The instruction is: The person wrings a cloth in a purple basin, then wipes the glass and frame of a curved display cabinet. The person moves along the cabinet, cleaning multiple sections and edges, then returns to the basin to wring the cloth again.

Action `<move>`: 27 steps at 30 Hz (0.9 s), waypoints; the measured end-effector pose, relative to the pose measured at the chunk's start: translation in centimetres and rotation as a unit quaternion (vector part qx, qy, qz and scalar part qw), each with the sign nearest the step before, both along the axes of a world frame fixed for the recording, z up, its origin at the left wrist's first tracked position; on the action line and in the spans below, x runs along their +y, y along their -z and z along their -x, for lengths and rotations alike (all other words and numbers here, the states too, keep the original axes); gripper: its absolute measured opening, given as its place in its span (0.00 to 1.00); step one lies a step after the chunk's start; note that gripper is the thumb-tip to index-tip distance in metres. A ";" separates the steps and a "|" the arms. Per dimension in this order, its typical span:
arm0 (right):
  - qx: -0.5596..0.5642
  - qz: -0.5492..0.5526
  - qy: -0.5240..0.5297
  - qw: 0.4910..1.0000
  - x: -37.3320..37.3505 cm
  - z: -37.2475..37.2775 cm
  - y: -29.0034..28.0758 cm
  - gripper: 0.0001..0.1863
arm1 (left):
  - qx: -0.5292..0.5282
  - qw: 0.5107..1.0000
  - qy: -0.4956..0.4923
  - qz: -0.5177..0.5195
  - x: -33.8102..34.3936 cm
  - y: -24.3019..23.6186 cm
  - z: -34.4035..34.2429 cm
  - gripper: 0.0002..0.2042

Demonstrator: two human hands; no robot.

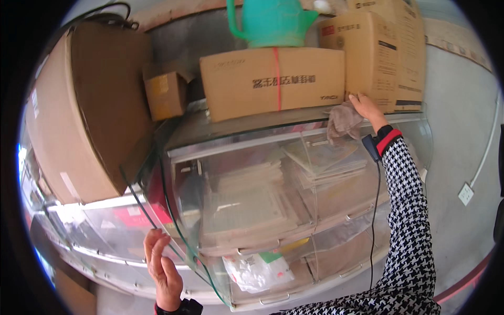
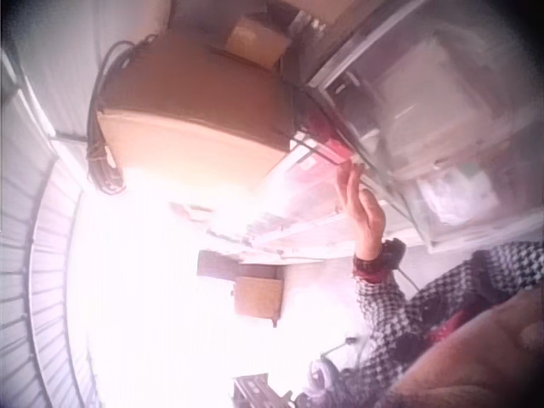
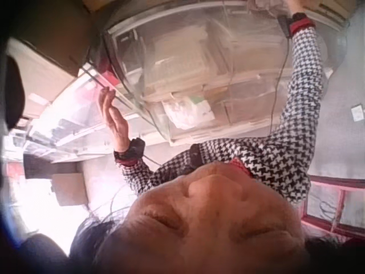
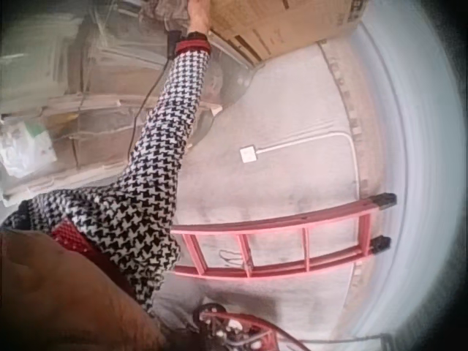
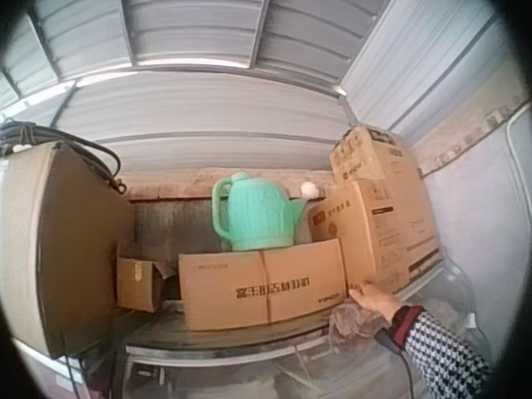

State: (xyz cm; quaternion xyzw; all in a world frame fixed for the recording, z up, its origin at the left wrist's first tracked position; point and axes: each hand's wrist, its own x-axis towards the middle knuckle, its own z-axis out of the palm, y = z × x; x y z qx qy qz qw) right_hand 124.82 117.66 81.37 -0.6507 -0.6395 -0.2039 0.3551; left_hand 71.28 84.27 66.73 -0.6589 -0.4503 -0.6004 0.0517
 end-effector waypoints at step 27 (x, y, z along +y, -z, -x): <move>-0.121 0.110 -0.147 0.976 4.4 4.1 0.5 0.23 | -0.121 0.777 0.588 0.187 -1.2 -10.0 -7.1 0.17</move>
